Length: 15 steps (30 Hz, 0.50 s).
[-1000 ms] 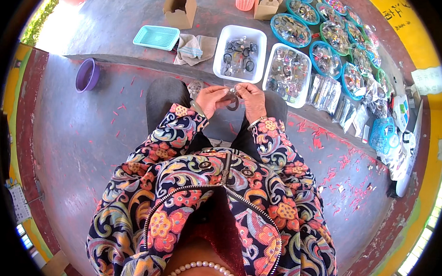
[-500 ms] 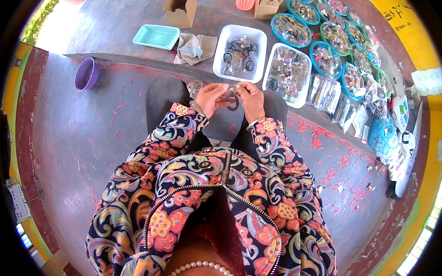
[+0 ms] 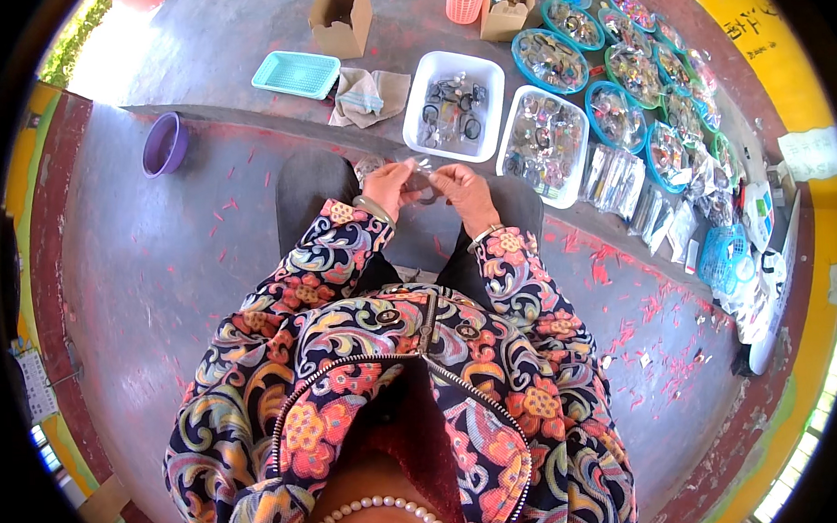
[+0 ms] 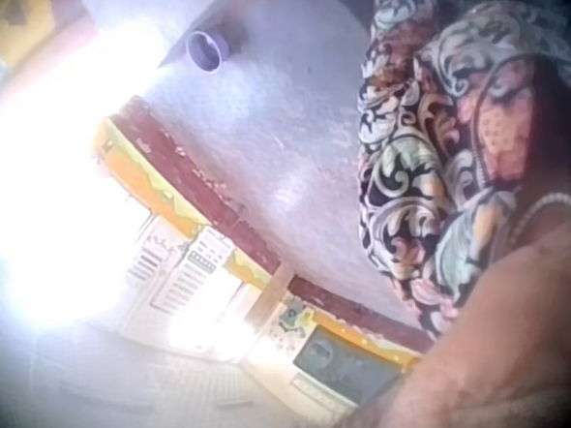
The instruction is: The person sits on the floor and repeatedly picks up small metal keychains from a white plastic tray. They place each keychain into a small clear plastic bag and then set the packaged item into a second white tray. The process is repeated continuously throughout the clip.
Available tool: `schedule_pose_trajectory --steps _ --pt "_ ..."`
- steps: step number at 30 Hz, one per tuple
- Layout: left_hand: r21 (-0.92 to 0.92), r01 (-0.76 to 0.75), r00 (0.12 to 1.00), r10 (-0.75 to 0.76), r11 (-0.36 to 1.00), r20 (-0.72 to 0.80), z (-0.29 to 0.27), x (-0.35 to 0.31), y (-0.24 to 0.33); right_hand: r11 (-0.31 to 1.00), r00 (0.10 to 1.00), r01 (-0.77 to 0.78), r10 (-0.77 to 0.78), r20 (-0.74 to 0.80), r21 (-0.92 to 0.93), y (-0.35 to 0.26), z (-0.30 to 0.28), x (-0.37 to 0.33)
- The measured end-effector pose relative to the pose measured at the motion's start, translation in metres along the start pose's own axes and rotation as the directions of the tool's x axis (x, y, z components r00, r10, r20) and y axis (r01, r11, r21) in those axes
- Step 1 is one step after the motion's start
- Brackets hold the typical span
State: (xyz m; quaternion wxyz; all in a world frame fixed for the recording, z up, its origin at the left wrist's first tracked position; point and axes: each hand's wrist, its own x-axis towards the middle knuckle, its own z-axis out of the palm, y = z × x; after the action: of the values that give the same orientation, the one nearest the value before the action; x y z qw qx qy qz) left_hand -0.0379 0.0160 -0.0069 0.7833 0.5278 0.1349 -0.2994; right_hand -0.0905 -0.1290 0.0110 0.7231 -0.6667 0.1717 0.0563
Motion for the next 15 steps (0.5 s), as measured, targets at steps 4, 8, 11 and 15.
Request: schedule_pose_trajectory --steps 4,8,11,15 --pt "-0.14 -0.06 0.998 0.054 0.988 -0.045 0.0 0.0 0.003 0.992 0.991 -0.072 0.083 0.106 -0.103 0.003 0.0 -0.005" --pt "-0.12 -0.081 0.996 0.077 0.989 -0.042 -0.002 0.001 0.001 0.992 0.991 -0.129 0.128 0.039 0.005 0.001 -0.004 -0.005" --pt "-0.082 -0.134 0.973 0.116 0.988 -0.197 0.002 -0.001 -0.003 0.978 0.984 -0.177 0.179 -0.006 0.108 -0.001 -0.006 -0.001" --pt "-0.077 -0.105 0.989 0.096 0.991 -0.116 0.0 -0.001 -0.005 0.952 0.964 -0.257 0.264 -0.022 0.169 -0.009 -0.014 0.02"
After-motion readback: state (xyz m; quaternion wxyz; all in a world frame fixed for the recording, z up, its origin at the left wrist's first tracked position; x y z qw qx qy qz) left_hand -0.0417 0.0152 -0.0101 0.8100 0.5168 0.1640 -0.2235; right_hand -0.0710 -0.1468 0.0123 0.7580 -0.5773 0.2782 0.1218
